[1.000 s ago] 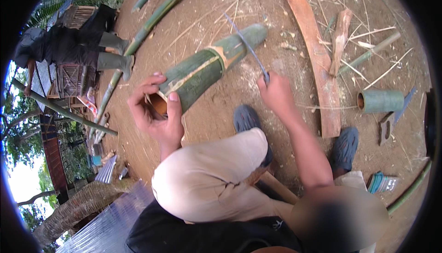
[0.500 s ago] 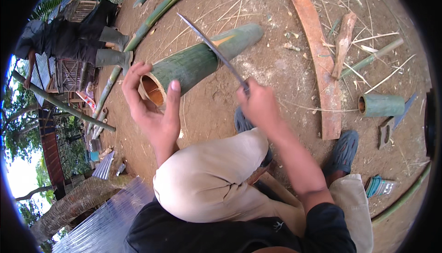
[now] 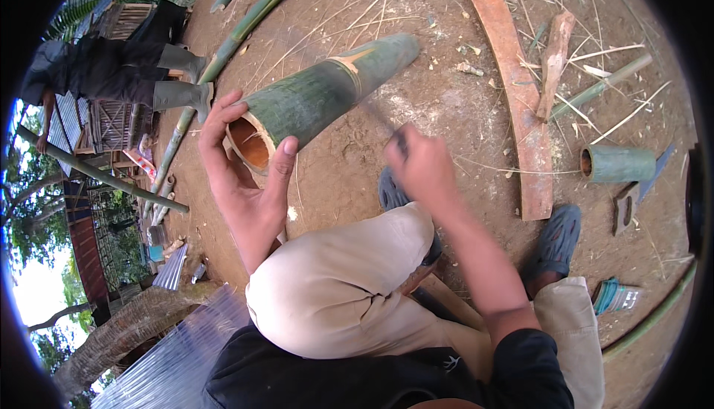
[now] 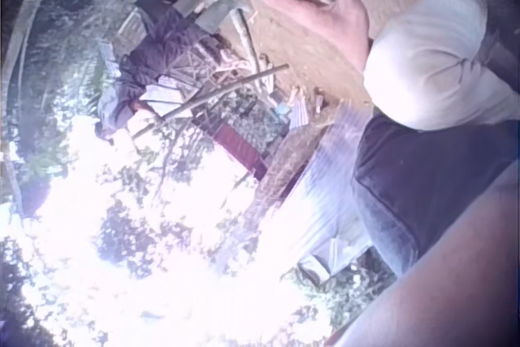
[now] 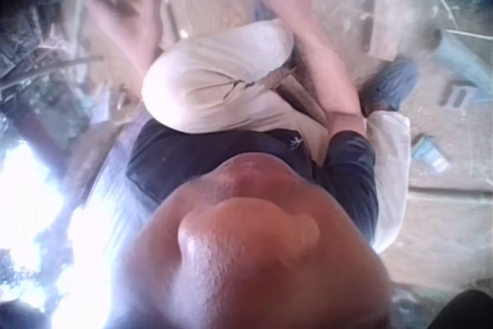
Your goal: The person sits on the ground and uses a machete to split a section of bamboo. They first scrape the exterior of the bamboo with the blade, then position the bamboo vertically and strike it with a wooden stick to split it into halves.
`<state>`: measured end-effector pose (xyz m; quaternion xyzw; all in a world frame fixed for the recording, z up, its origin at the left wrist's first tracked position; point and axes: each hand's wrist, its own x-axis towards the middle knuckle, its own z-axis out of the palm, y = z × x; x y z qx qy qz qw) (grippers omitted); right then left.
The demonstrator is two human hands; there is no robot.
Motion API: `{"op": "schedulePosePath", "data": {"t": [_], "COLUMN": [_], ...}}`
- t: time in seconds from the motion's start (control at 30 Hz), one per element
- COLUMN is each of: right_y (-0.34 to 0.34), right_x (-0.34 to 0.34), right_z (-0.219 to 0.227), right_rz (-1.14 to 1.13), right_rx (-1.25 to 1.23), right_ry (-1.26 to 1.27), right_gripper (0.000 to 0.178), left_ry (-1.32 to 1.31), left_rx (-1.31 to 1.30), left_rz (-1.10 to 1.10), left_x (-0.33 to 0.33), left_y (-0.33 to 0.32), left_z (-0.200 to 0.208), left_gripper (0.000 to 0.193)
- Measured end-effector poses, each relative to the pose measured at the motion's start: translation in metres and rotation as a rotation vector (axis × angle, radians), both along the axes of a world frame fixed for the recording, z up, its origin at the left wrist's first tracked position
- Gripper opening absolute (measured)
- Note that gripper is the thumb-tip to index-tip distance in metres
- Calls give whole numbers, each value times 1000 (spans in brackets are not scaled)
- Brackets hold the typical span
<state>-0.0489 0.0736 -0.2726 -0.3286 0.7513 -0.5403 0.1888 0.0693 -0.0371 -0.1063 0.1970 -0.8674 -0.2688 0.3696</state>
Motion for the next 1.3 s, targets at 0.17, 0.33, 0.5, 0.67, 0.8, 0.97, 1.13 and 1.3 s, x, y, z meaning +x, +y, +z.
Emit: {"op": "schedulePosePath", "data": {"t": [0.17, 0.33, 0.5, 0.67, 0.8, 0.97, 1.13, 1.3], "right_y": [8, -8, -1, 0, 4, 6, -15, 17], "right_x": [10, -2, 9, -13, 0, 18, -28, 14], "right_z": [2, -3, 16, -8, 5, 29, -40, -3], "right_rz": [43, 20, 84, 30, 106, 225, 8, 147], "right_rx": [-125, -60, 6, 98, 2, -90, 123, -71], "right_ry": [-23, -127, 18, 18, -31, 41, -118, -20], "right_gripper": [25, 23, 27, 28, 24, 28, 27, 25], "left_ry": [46, 27, 88, 49, -106, -132, -136, -186], "left_rx": [-53, -145, -156, -271, -407, -362, -413, -388], "left_rz": [19, 174, 238, 183, 272, 464, 482, 493], "left_x": [-6, -3, 5, 2, 0, 3, 1, -2], "left_y": [-6, -7, -15, -15, -13, -8, -18, -10], "left_z": [-3, -13, -19, -20, -17, -16, -25, -21], "left_gripper": [60, 59, 64, 53, 36, 34, 47, 54]}}
